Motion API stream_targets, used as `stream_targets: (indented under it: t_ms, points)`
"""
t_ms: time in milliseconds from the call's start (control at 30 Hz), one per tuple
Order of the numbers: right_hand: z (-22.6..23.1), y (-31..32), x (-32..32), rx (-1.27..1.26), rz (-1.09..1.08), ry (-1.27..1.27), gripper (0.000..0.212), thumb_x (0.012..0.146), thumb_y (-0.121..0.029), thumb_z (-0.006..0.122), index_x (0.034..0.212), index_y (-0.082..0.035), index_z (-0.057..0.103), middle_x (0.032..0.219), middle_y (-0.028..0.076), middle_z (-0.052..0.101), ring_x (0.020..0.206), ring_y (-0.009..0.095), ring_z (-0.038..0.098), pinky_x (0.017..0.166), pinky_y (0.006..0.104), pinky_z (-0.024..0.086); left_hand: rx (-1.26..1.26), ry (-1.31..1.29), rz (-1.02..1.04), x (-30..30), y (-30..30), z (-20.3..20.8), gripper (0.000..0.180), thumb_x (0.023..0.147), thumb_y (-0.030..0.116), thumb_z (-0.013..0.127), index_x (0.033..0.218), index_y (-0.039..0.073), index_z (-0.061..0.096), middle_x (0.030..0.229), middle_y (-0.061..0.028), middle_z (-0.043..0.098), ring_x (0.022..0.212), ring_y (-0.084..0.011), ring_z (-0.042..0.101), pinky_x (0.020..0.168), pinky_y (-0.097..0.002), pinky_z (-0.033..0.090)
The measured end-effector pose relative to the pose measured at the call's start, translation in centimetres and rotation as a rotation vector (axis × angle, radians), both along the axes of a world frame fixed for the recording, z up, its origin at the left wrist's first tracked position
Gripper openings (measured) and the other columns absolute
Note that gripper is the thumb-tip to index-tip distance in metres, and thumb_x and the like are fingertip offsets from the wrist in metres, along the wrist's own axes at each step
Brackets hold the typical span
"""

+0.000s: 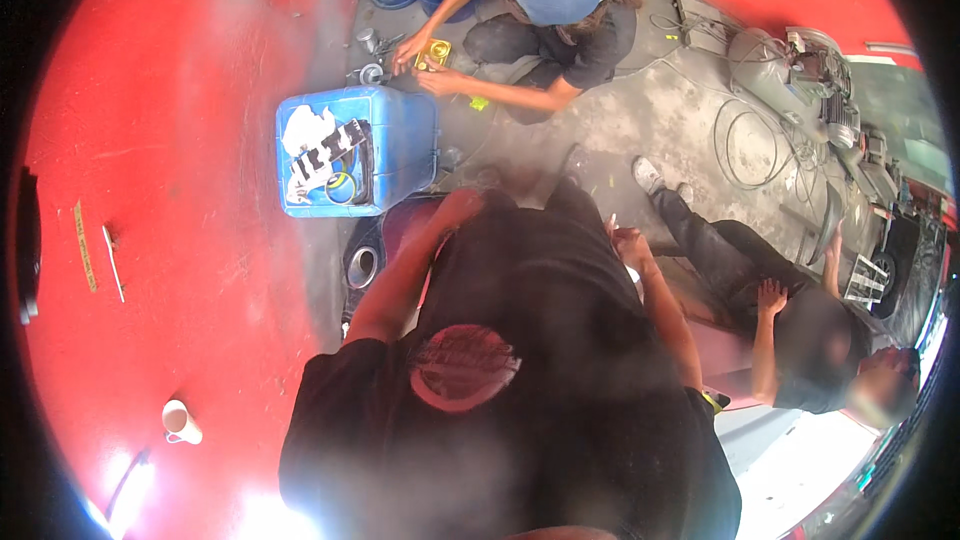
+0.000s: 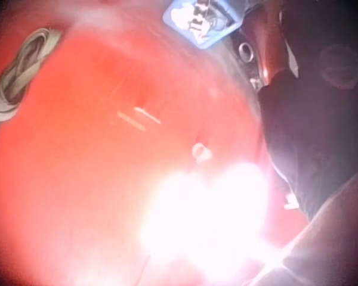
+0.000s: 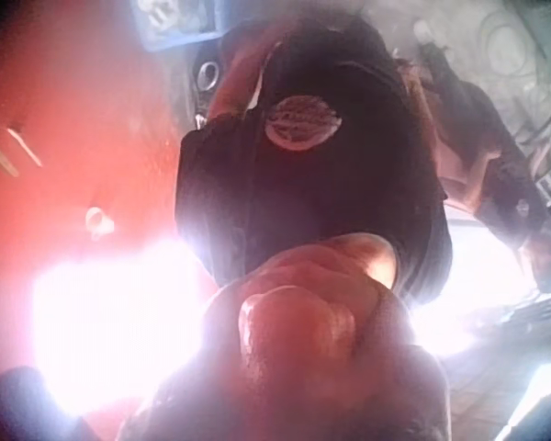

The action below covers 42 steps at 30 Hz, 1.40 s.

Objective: The person wipes the hood of a red car with a white cloth, moving around the vehicle to reach different sections. They climb a ladder to access the upper parts of the hood and continue wiping the surface. The person also handles a roll of tape and a small yellow canister during the process.

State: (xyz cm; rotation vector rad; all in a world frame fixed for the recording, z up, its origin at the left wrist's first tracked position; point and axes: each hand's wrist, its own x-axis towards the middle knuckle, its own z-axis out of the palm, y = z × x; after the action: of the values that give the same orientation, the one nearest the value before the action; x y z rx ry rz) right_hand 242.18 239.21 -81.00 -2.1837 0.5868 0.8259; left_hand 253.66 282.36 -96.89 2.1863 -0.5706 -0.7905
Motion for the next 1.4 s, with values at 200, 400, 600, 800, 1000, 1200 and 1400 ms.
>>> stream_targets:
  t_ms: [200,400,600,800,1000,1200,1400]
  points:
    - [2.8,2.3,1.2,-0.063,-0.013,0.036,0.051,0.097,-0.045,0.062,0.105,0.005,0.071,0.088,0.013,0.072,0.084,0.018,0.065,0.077,0.0366,0.052,0.029,0.052,0.011,0.6,1.5,-0.7,0.031,0.095,0.03,0.055,0.101,0.005,0.071,0.109,-0.0205,0.069,0.106,-0.0399,0.064,0.093,-0.0509,0.051]
    - [2.6,1.1,3.2,-0.042,0.063,-0.034,0.057,0.095,-0.051,0.06,0.113,0.003,0.065,0.099,0.015,0.065,0.093,0.022,0.059,0.083,0.0404,0.046,0.072,0.01,0.191,-1.1,5.4,-2.3,0.029,0.094,0.031,0.054,0.1,0.009,0.072,0.104,-0.0209,0.069,0.1,-0.0416,0.066,0.088,-0.052,0.052]
    - [2.9,2.2,5.7,-0.004,0.178,-0.064,0.065,0.093,-0.057,0.058,0.12,0.002,0.059,0.11,0.016,0.059,0.102,0.026,0.053,0.09,0.0443,0.04,0.149,0.077,0.382,-3.7,6.6,-2.7,0.029,0.092,0.031,0.053,0.101,0.011,0.071,0.105,-0.0208,0.071,0.099,-0.0424,0.067,0.087,-0.0533,0.054]
    - [3.5,3.0,6.7,0.037,0.236,-0.079,0.073,0.09,-0.063,0.057,0.128,0.0,0.053,0.121,0.017,0.052,0.112,0.03,0.046,0.096,0.0481,0.034,0.182,0.09,0.486,-6.9,4.8,-7.9,0.036,0.092,0.032,0.051,0.105,0.004,0.07,0.103,-0.0255,0.071,0.097,-0.0437,0.069,0.086,-0.054,0.055]
    - [4.2,-0.8,6.4,0.136,0.148,-0.105,0.083,0.088,-0.068,0.055,0.136,-0.001,0.047,0.132,0.018,0.045,0.121,0.034,0.04,0.102,0.0519,0.028,0.199,-0.029,0.354,-8.7,4.3,-11.5,0.04,0.091,0.031,0.052,0.103,-0.003,0.069,0.102,-0.0281,0.071,0.096,-0.0438,0.07,0.084,-0.0546,0.057]
    - [5.5,-13.9,1.5,0.247,-0.264,-0.253,0.093,0.086,-0.074,0.054,0.144,-0.003,0.041,0.143,0.02,0.038,0.13,0.038,0.034,0.108,0.0558,0.022,0.233,0.041,0.27,-6.8,5.7,-0.9,0.034,0.092,0.03,0.054,0.102,0.002,0.071,0.1,-0.0253,0.071,0.096,-0.0415,0.071,0.083,-0.0555,0.057]
    - [9.3,-31.6,-3.3,0.387,-0.663,-0.608,0.103,0.084,-0.08,0.052,0.151,-0.004,0.035,0.154,0.021,0.032,0.139,0.042,0.028,0.114,0.0596,0.016,0.172,0.089,0.557,-8.0,6.3,-0.8,0.029,0.092,0.035,0.055,0.099,0.014,0.074,0.106,-0.0184,0.072,0.099,-0.0435,0.069,0.088,-0.0548,0.055]
